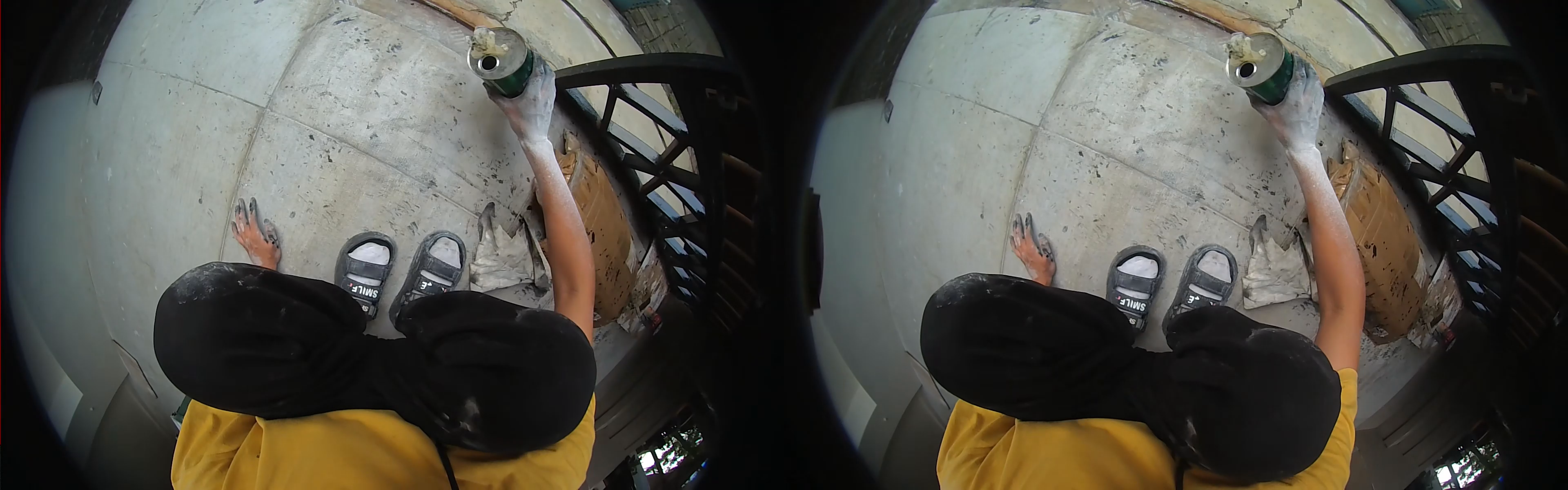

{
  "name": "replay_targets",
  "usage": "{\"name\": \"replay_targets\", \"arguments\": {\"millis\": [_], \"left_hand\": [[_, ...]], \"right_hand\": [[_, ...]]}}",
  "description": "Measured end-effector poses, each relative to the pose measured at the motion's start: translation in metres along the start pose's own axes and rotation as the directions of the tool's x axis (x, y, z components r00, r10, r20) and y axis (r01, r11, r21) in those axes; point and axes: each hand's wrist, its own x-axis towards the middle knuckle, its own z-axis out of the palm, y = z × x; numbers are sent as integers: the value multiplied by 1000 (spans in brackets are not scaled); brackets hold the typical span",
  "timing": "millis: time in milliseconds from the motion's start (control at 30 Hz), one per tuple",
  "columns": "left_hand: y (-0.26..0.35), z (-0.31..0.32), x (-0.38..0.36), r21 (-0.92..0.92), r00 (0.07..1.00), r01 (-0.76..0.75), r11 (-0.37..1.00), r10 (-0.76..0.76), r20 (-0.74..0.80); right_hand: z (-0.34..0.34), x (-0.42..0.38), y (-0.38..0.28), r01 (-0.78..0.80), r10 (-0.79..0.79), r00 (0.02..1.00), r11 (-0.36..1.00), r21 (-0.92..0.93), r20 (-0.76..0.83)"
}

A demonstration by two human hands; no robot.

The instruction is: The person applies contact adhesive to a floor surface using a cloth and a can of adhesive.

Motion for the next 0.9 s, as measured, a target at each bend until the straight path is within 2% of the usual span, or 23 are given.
{"name": "replay_targets", "arguments": {"millis": [167, 233, 300, 367, 633, 900], "left_hand": [[-2, 4, 0, 14, 1000, 5, 1000, -5, 0], [-3, 5, -2, 24, 1000, 10, 1000, -11, 16], [-3, 6, -2, 24, 1000, -4, 1000, 4, -12], [0, 5, -1, 14, 1000, -6, 1000, 6, -14], [-6, 10, -5, 29, 1000, -11, 1000, 12, -24], [-7, 9, -4, 55, 1000, -10, 998, 11, -26]], "right_hand": [[-27, -22, 17, -44, 41, 997, 998, -37, -72], [-34, -36, 20, -23, 22, 999, 998, -66, -25], [-37, -53, 22, -11, 11, 1000, 1000, -7, -18], [-40, -72, 17, -73, 70, 991, 997, 17, 118], [-38, -136, -18, 100, -112, 980, 992, 81, 163], [-28, -145, -30, 165, -174, 965, 984, 64, 198]]}}
